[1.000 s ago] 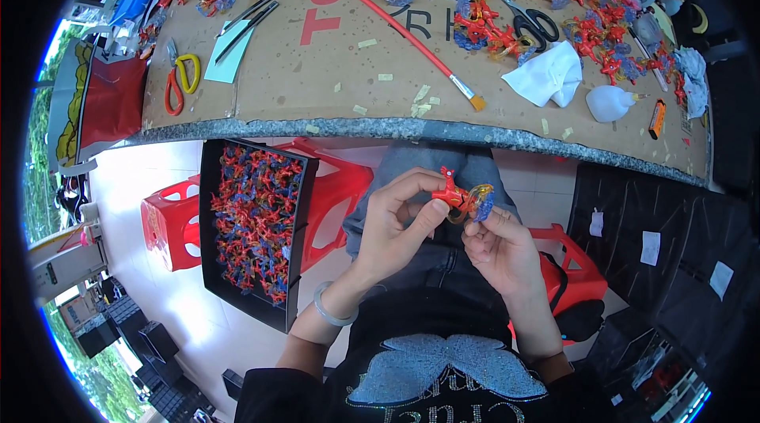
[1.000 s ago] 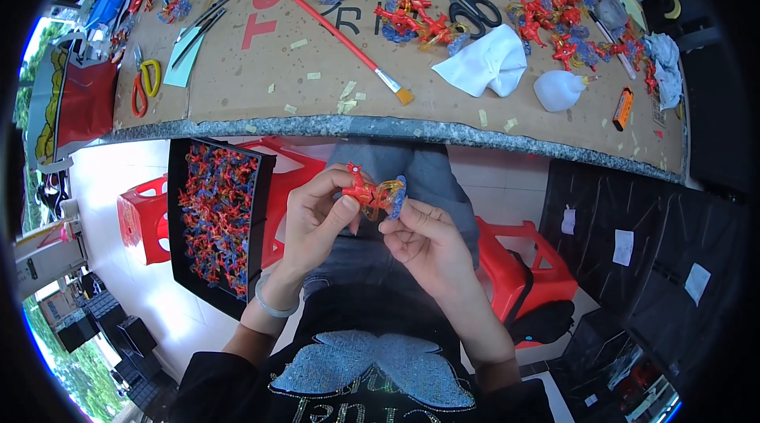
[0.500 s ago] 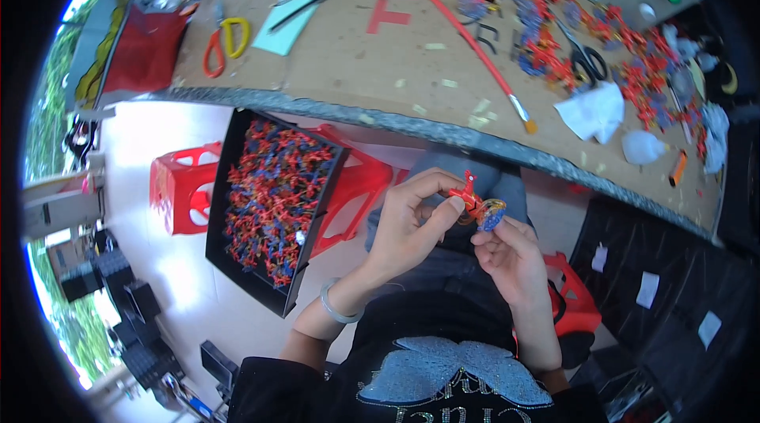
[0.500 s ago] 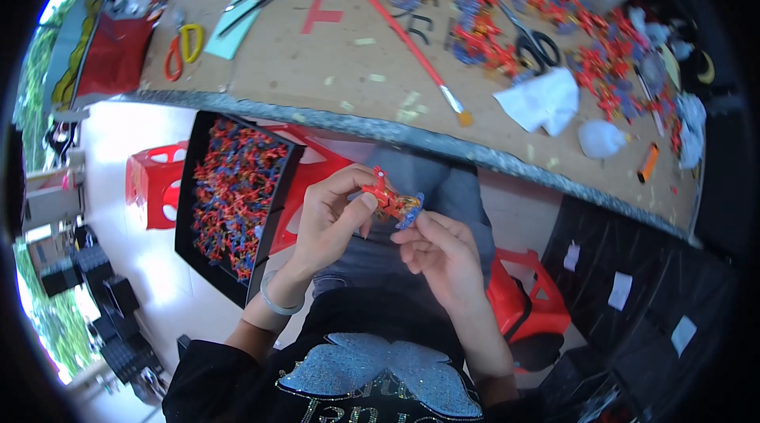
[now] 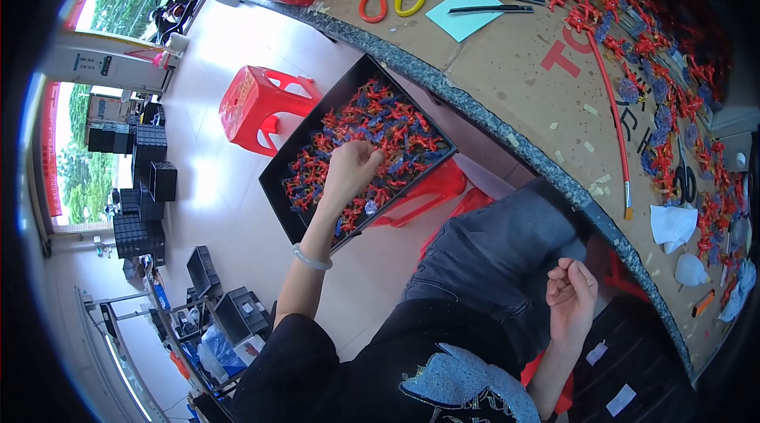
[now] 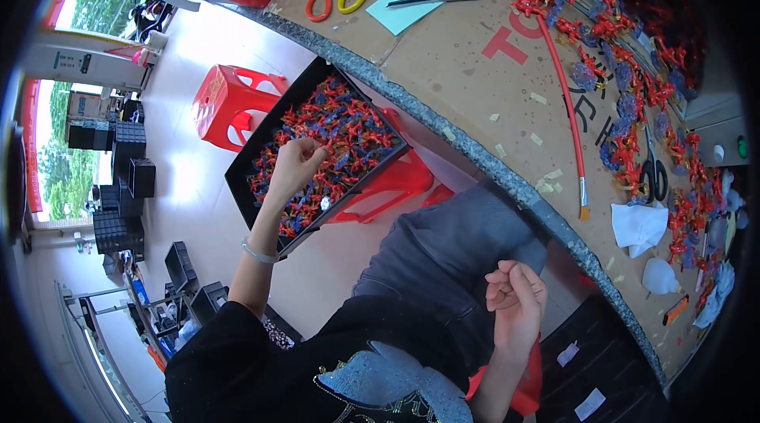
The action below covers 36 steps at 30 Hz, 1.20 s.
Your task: The person assembles toy figurines by attaching components together by hand, applying adhesive using a squeeze bottle and a brush, and trimming pieces with a hand tool.
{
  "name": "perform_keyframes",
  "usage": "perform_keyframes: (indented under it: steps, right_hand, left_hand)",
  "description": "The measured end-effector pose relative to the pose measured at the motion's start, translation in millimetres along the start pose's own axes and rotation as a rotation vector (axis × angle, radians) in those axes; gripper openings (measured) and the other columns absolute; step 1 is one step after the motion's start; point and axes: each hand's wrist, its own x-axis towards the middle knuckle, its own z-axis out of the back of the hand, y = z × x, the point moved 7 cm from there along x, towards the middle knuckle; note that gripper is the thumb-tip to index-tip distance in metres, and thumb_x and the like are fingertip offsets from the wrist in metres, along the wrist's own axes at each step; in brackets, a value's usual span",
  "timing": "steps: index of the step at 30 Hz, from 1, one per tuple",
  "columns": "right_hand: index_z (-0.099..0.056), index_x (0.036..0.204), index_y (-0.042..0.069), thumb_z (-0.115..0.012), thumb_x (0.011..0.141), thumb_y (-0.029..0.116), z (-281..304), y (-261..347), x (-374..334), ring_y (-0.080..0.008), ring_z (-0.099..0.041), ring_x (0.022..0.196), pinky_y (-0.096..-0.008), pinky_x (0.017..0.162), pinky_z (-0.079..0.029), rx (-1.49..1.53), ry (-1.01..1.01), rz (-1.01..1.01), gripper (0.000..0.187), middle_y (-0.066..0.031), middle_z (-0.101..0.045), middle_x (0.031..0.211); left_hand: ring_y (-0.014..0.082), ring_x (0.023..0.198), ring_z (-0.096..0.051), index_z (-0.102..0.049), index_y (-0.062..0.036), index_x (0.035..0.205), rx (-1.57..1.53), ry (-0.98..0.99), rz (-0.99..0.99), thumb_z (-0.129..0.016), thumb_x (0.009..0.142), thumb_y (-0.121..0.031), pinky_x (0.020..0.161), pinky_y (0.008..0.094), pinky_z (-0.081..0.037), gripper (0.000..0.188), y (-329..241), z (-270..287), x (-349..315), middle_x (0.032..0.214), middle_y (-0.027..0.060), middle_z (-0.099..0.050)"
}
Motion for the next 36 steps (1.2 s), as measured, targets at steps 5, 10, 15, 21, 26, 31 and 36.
perform_keyframes:
  steps: [5,10,15,21,26,31,36]
  right_hand:
    - [-0.064,0.094,-0.001,-0.053,0.094,0.016,3,12,-5,-0.0109,-0.059,0.055,-0.0201,0.045,-0.045,-0.001,-0.030,0.054,0.020,-0.0104,-0.067,0.075]
    - [-0.065,0.098,-0.006,-0.056,0.092,0.014,18,-2,-4,-0.0142,-0.063,0.059,-0.0221,0.050,-0.048,0.005,-0.058,-0.044,0.022,-0.0151,-0.069,0.080]
    - [-0.065,0.101,-0.006,-0.056,0.092,0.013,19,-2,-4,-0.0131,-0.063,0.067,-0.0221,0.055,-0.048,0.049,0.014,-0.076,0.023,-0.0145,-0.069,0.085]
    - [-0.066,0.101,-0.005,-0.057,0.093,0.015,14,8,2,-0.0121,-0.062,0.067,-0.0219,0.056,-0.048,-0.020,0.021,-0.046,0.023,-0.0139,-0.069,0.086]
    - [-0.066,0.101,-0.003,-0.058,0.094,0.020,2,22,8,-0.0098,-0.061,0.067,-0.0196,0.054,-0.046,-0.072,0.039,0.045,0.025,-0.0080,-0.069,0.085]
    - [-0.066,0.100,-0.003,-0.058,0.094,0.019,6,34,21,-0.0090,-0.059,0.066,-0.0196,0.054,-0.045,-0.062,-0.033,0.032,0.025,-0.0081,-0.069,0.084]
    - [-0.067,0.100,-0.003,-0.058,0.094,0.017,14,34,26,-0.0085,-0.059,0.066,-0.0195,0.055,-0.045,-0.028,-0.068,0.023,0.023,-0.0078,-0.069,0.085]
  left_hand:
    - [0.0259,0.062,-0.064,-0.068,0.0052,0.083,0.078,0.005,-0.098,-0.063,0.086,-0.030,0.061,0.0372,-0.049,0.035,-38,-2,22,0.066,0.0198,-0.062]
    - [0.0132,0.064,-0.061,-0.068,0.0041,0.088,-0.159,-0.053,-0.319,-0.062,0.087,-0.013,0.060,0.0280,-0.047,0.019,-105,14,22,0.072,0.0098,-0.065]
    - [0.0138,0.063,-0.060,-0.068,0.0029,0.091,-0.238,0.044,-0.656,-0.061,0.088,-0.010,0.058,0.0251,-0.046,0.015,-251,13,23,0.078,0.0108,-0.067]
    - [0.0132,0.075,-0.064,-0.064,0.0019,0.102,-0.254,0.061,-1.165,-0.060,0.088,-0.009,0.069,0.0281,-0.051,0.018,-436,-50,86,0.085,0.0109,-0.068]
    - [0.0365,0.087,-0.064,-0.064,-0.0003,0.101,-0.160,-0.171,-1.390,-0.054,0.084,-0.010,0.078,0.0429,-0.053,0.022,-556,-105,154,0.091,0.0197,-0.066]
    - [0.0363,0.102,-0.059,-0.063,-0.0023,0.105,-0.028,-0.432,-1.491,-0.055,0.086,-0.013,0.090,0.0434,-0.046,0.024,-643,-169,185,0.104,0.0207,-0.064]
    - [0.0351,0.105,-0.058,-0.061,-0.0039,0.112,0.110,-0.668,-1.286,-0.053,0.088,-0.015,0.089,0.0457,-0.046,0.028,-670,-195,201,0.112,0.0185,-0.061]
